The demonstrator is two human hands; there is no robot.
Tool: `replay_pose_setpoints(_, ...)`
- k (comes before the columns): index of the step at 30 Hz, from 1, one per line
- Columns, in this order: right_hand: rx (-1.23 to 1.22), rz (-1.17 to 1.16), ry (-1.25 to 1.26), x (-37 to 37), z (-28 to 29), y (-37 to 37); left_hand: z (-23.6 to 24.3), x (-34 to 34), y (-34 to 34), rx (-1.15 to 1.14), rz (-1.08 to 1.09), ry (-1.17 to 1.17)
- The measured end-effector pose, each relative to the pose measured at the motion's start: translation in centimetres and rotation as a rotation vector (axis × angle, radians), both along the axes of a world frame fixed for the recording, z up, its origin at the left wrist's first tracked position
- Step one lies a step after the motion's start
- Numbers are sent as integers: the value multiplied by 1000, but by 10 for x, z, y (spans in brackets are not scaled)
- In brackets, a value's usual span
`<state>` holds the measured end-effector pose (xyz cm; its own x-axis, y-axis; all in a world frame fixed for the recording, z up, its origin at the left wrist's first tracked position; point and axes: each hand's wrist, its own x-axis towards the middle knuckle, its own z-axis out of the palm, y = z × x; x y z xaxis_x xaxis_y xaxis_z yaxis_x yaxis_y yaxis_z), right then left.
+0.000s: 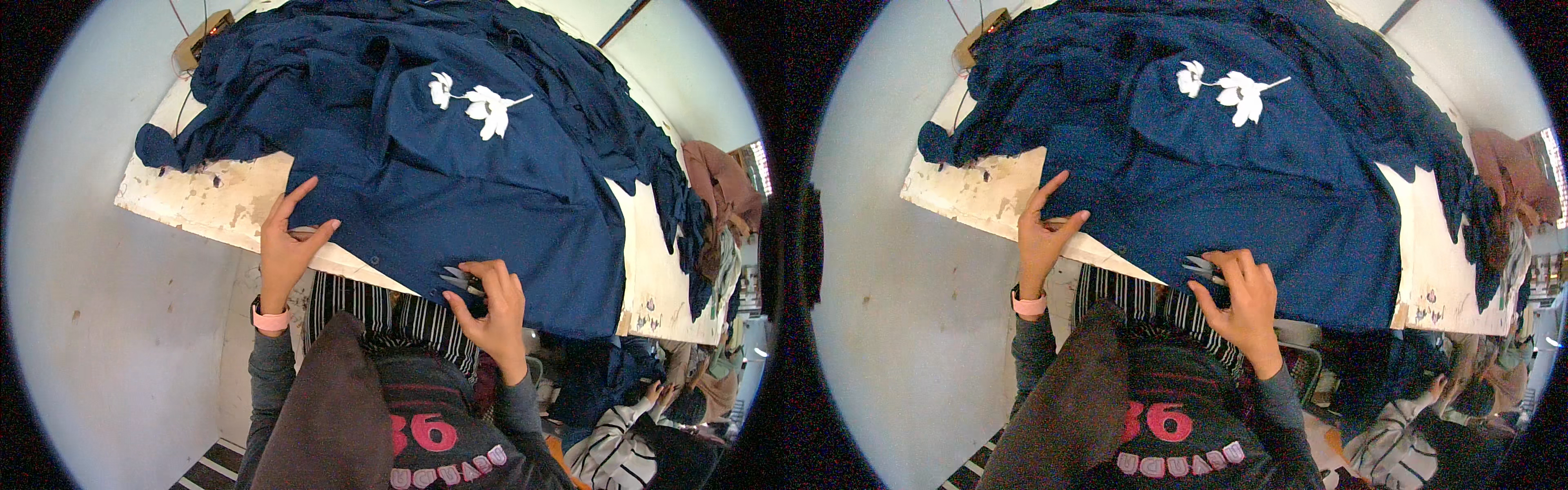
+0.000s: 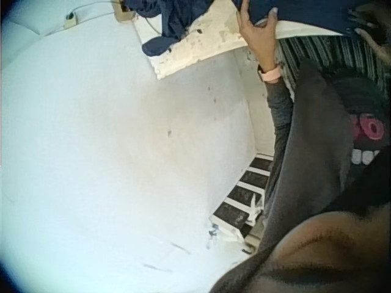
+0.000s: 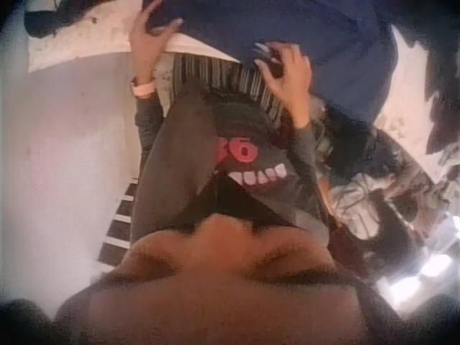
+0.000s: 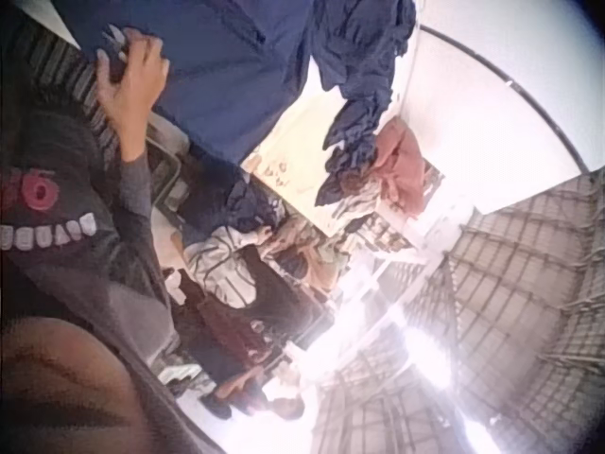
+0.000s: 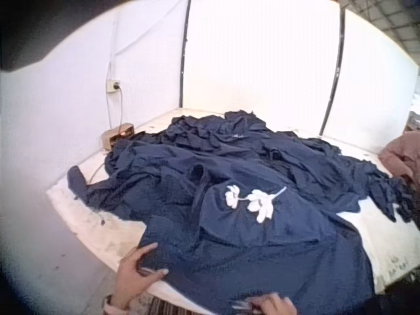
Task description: The person uses a small blade to trim loose threads and excess fabric from the edges and seams of several garments. The person handles a maroon shirt and multiple navy blue shirts, cutting threads and smoothing the fabric after each cut.
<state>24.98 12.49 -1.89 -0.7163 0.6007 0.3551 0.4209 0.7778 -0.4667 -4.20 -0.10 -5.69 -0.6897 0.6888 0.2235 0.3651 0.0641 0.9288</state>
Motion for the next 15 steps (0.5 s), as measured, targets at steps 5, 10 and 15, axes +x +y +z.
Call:
replay_pose_setpoints(5,37,51,14,8,-4,-5,1,4,2,-35,23,34)
replay_pose_setpoints(10,165,32,-46,16,-10,-2,2,4,1,-37,8,90)
replay_pose_setpoints(15,101,115,-5,14,-6,2,4,5,1,-40,14,140)
